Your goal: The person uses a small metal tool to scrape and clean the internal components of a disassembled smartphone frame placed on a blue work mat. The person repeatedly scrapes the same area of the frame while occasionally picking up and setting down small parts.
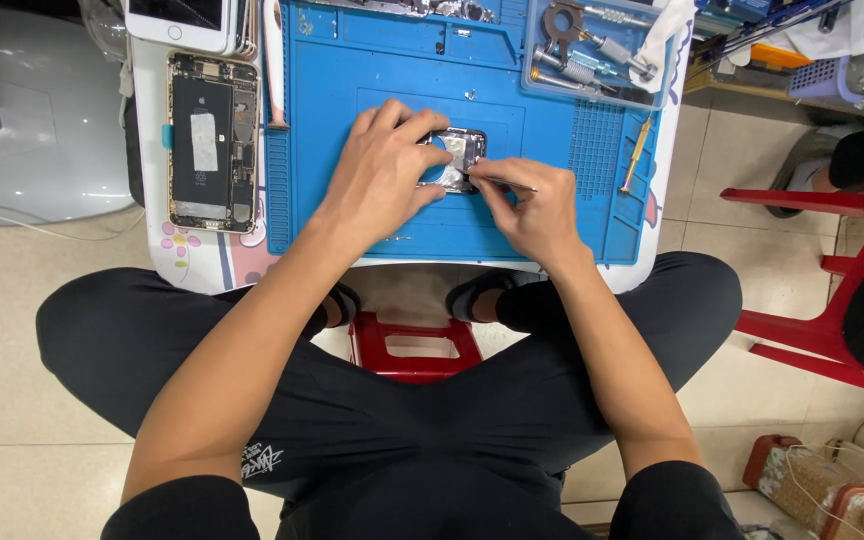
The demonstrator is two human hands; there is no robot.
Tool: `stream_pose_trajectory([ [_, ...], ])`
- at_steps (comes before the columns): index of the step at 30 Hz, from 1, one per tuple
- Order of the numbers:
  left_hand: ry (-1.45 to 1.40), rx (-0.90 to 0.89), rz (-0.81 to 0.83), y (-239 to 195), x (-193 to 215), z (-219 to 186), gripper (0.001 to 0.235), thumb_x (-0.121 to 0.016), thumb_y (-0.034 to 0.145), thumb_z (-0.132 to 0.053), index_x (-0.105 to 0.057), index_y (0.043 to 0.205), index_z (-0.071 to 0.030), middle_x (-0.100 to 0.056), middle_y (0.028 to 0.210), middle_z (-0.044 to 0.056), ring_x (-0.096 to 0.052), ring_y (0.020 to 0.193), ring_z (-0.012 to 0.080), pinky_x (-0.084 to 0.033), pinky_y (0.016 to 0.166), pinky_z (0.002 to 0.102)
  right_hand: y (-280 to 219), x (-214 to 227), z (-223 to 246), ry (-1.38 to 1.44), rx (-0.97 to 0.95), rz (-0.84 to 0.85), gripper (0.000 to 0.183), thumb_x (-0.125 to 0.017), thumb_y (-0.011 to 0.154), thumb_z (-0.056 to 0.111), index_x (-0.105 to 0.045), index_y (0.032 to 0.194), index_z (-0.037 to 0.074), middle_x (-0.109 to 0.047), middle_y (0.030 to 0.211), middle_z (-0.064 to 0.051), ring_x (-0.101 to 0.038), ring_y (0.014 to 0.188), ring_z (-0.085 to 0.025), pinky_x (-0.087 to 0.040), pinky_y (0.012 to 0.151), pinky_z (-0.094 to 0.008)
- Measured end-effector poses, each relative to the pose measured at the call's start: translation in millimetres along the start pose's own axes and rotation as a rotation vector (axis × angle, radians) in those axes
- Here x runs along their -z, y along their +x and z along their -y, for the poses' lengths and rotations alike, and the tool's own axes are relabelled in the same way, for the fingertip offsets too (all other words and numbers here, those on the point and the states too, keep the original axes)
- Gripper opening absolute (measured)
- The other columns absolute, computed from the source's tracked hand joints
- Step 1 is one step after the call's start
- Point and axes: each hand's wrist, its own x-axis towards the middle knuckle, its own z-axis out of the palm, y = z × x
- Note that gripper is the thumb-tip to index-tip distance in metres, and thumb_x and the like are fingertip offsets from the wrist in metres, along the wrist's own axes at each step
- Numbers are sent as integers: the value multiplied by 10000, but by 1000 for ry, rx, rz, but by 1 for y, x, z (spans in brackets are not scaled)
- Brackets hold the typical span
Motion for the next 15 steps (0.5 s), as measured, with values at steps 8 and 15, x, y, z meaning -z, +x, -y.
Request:
stream_pose_trajectory([
  [8, -40, 45, 62, 5, 7, -3, 314, -938, 766, -204, -830, 1052, -132, -681, 1276, 28, -559, 1134, 256, -433, 1080, 525, 4, -4, 2, -50, -57, -62, 153, -785, 929, -47, -820, 982, 92, -807, 835, -85, -778, 741, -268, -613, 602, -298],
  [15, -39, 59, 78, 4, 11, -6, 315, -930, 782, -209, -830, 1070, -127, -694, 1277, 34, -564, 1141, 255, -434, 1085, 531, 1, -5, 4, -55, -65, -64, 147, -773, 932, -36, -812, 974, 99, -808, 836, -79, -780, 750, -265, -618, 612, -302],
])
